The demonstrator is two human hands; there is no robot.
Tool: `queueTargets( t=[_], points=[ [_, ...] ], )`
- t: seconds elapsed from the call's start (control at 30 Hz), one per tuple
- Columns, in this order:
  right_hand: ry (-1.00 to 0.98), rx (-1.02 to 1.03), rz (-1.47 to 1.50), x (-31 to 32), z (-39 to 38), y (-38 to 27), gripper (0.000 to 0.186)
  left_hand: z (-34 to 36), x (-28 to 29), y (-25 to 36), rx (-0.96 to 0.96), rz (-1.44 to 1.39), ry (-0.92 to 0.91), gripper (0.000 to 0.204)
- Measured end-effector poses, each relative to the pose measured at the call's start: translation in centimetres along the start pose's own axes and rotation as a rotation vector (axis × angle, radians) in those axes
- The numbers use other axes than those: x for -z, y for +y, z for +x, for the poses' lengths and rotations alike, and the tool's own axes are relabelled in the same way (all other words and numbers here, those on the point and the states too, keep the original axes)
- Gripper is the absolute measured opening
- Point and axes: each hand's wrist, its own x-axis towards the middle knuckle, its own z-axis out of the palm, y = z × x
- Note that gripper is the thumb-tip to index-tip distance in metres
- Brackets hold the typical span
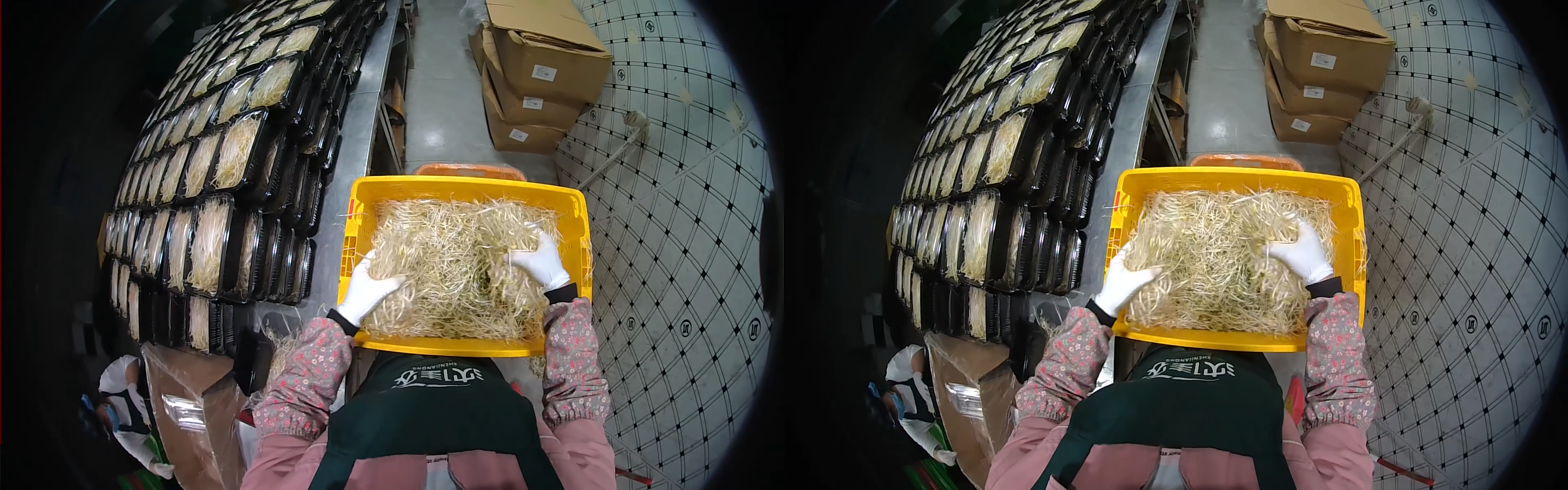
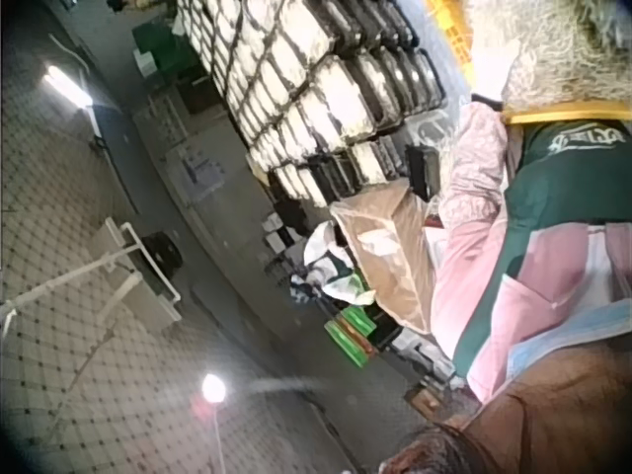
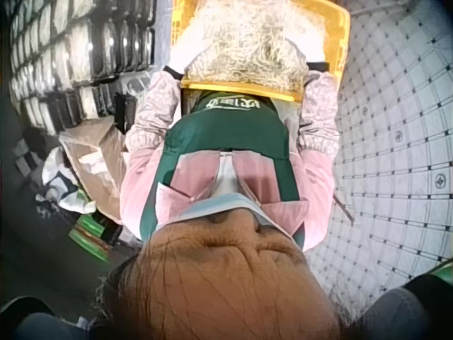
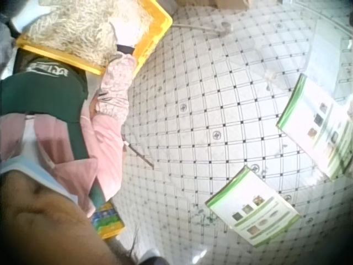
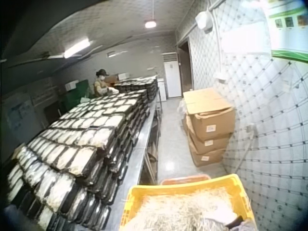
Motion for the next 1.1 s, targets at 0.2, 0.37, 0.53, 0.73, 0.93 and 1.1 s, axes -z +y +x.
queueTargets(
  t=[0.2, 0.37, 0.53, 0.73, 0.93, 1.1],
  points=[
    [-0.101, -0.029, 0.354, -7.2, 0.2, -0.3, 0.053, 1.5, -2.3, -3.9, 0.094, 0.075, 0.159, 0.054],
    [-0.031, 0.098, -0.221, -7.2, 3.0, 6.1, 0.067, 4.1, 0.6, -7.1, 0.206, 0.351, 0.116, 0.073],
    [0.255, 0.023, -0.423, -6.8, 1.6, 7.9, 0.080, 4.3, 1.0, -11.3, 0.212, 0.154, 0.275, 0.088],
    [0.039, -0.048, 0.314, -17.2, 1.0, 8.4, 0.085, 5.7, -6.3, -9.5, 0.222, -0.080, 0.318, 0.096],
    [0.108, -0.150, 0.492, -8.8, 1.8, 5.8, 0.039, 4.8, 0.0, -4.2, 0.352, -0.075, 0.214, 0.072],
    [0.328, -0.106, 0.173, -12.5, 3.2, 15.8, 0.053, 6.7, -3.3, -10.0, 0.421, 0.050, 0.265, 0.096]
  ],
)
